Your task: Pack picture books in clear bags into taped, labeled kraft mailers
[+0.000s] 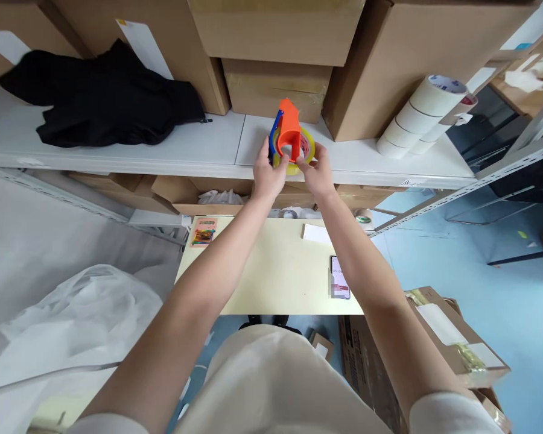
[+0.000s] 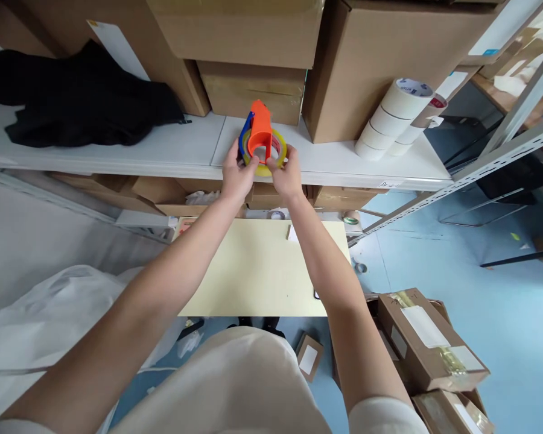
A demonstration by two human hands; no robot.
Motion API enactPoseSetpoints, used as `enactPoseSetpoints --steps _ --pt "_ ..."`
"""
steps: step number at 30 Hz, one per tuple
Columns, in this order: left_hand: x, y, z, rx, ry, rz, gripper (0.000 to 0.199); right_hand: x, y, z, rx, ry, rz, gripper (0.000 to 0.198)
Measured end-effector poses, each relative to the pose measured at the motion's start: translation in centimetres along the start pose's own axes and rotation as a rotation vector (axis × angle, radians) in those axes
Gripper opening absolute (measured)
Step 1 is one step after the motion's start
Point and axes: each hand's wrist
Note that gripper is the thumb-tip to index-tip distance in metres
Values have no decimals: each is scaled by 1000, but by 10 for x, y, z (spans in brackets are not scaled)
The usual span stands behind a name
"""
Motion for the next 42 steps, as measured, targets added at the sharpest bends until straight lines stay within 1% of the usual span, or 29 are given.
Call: enactPoseSetpoints --steps 3,6,8,9,11,14,16,18,20,22,24,27,31,33,37,42 --pt "43 1 -22 11 5 -6 69 42 15 34 -15 25 -13 60" --pt "101 0 -44 20 10 16 67 98 34 64 -28 30 -20 60" --pt "145 -1 -51 30 51 49 67 139 47 75 -15 9 -33 58" --pt "167 -2 -50 36 92 62 66 160 54 76 -4 -15 -40 58" --pt "210 -4 -41 53 200 68 65 202 64 68 20 -95 -57 59" --pt "266 -7 -7 75 406 94 62 261 72 34 54 -262 -79 66" --pt "295 -6 20 82 541 132 61 297 74 4 59 -395 -62 72" --pt "315 -5 47 91 646 188 58 326 75 -23 57 -500 -38 75" --pt "328 -2 69 107 730 244 55 348 75 -44 47 -573 -25 76" --pt "335 0 88 127 809 292 52 363 75 -59 36 -618 -34 75" --pt "339 -1 102 145 873 321 52 372 74 -71 30 -642 -51 72" --pt "341 -7 118 168 928 332 54 379 72 -86 25 -662 -64 70" --pt "342 -17 132 174 989 277 57 384 71 -103 98 -680 -57 70" --pt "342 -20 137 175 1018 271 58 385 72 -108 124 -686 -47 71" --pt "344 -20 145 144 1029 302 60 387 71 -114 107 -724 -36 78" --pt "346 -16 151 -16 964 387 71 390 70 -117 105 -761 -20 84"
Point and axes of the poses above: each hand's wrist, its own x-axis away from the middle knuckle, its own y-axis out of the back of the hand, z = x × y, and after that the axes turned 8 degrees about y, right-handed
